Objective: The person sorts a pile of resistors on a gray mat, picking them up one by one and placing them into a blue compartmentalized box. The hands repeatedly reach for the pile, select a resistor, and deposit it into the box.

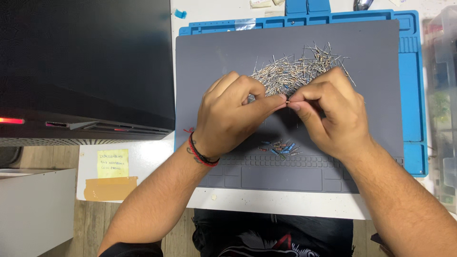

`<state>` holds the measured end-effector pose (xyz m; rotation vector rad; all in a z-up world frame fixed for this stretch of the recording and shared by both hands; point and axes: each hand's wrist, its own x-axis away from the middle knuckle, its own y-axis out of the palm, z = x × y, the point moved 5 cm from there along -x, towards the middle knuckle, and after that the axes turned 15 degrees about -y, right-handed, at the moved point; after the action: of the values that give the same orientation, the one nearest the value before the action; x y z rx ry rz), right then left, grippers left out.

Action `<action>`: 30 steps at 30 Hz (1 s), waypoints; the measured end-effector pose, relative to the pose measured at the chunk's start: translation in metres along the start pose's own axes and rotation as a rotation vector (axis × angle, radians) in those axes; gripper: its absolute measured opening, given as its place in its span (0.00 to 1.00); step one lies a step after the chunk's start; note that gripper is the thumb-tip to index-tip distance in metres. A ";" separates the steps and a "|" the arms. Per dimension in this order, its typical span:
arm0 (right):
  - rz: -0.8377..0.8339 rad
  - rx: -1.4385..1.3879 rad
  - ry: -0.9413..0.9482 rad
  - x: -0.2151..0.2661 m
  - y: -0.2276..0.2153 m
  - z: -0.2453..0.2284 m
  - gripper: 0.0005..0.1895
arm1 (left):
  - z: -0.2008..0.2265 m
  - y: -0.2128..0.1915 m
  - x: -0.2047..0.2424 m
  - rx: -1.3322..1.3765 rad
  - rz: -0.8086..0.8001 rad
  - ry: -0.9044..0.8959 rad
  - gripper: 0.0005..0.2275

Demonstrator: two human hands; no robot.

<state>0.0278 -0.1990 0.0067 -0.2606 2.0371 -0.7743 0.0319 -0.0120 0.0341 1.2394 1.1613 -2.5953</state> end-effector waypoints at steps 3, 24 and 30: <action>-0.033 0.013 0.055 0.002 0.001 0.002 0.03 | 0.004 -0.003 -0.003 -0.048 0.007 0.025 0.04; 0.034 -0.063 -0.054 -0.002 -0.001 0.001 0.06 | 0.005 -0.004 -0.005 0.006 -0.050 0.031 0.02; 0.029 -0.054 -0.078 -0.003 -0.003 -0.002 0.04 | 0.006 -0.005 -0.005 0.004 -0.040 0.045 0.04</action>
<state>0.0275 -0.1990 0.0116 -0.2867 1.9856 -0.6820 0.0297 -0.0137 0.0432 1.2949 1.2012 -2.6122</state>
